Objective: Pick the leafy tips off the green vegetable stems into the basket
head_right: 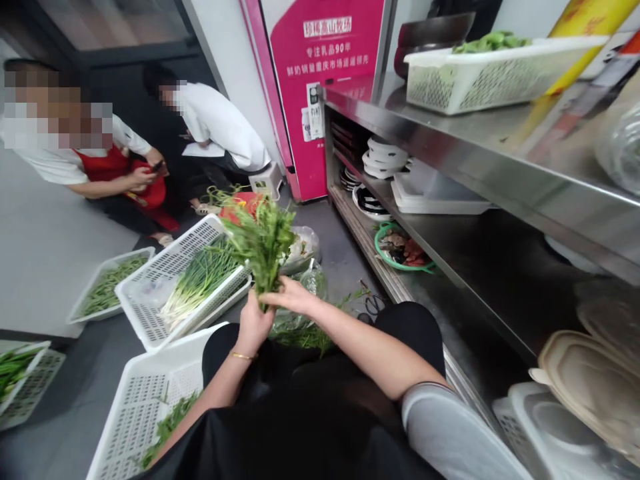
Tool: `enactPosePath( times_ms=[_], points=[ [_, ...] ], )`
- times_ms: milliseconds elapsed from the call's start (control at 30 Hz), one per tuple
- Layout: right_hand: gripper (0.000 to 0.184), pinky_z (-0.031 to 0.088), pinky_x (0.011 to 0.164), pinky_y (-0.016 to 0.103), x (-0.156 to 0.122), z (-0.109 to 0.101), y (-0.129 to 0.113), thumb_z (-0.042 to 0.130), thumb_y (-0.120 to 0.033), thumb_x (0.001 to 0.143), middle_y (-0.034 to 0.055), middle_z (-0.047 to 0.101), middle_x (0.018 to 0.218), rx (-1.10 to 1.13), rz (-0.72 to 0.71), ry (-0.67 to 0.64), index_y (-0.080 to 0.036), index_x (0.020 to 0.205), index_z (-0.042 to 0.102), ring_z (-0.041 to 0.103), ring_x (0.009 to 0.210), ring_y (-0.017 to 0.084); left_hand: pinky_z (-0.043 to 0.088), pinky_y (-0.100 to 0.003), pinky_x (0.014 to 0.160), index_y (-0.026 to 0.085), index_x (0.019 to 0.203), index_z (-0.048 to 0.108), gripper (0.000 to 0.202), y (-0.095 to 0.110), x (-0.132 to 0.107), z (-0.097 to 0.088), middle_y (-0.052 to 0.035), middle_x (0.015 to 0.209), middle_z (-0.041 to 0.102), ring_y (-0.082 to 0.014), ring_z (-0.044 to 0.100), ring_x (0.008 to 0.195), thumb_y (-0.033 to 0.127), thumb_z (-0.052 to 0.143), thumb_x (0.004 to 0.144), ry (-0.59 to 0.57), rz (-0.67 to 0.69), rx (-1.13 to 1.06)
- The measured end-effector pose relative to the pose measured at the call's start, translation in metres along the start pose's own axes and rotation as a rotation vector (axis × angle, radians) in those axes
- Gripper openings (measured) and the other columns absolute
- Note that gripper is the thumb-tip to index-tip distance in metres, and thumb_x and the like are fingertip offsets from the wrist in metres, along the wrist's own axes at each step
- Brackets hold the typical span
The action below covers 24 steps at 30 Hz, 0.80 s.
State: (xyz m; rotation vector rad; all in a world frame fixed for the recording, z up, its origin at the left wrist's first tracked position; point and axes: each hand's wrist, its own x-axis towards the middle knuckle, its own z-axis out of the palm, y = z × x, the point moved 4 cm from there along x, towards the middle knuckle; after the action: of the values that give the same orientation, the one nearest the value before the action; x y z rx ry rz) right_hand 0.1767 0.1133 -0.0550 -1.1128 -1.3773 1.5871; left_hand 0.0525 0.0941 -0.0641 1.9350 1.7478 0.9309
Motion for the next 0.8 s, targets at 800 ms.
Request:
enactPosePath(
  times_ms=[800],
  points=[
    [0.038, 0.04, 0.04, 0.02, -0.034, 0.007, 0.025, 0.058, -0.05, 0.074, -0.0035, 0.053, 0.043, -0.265, 0.157, -0.762, -0.013, 0.067, 0.065, 0.047, 0.036, 0.008, 0.049, -0.032, 0.061, 0.009, 0.077, 0.07, 0.029, 0.007, -0.046, 0.032, -0.0121, 0.073, 0.07, -0.0245, 0.065, 0.067, 0.027, 0.079, 0.056, -0.992, -0.306, -1.176]
  ],
)
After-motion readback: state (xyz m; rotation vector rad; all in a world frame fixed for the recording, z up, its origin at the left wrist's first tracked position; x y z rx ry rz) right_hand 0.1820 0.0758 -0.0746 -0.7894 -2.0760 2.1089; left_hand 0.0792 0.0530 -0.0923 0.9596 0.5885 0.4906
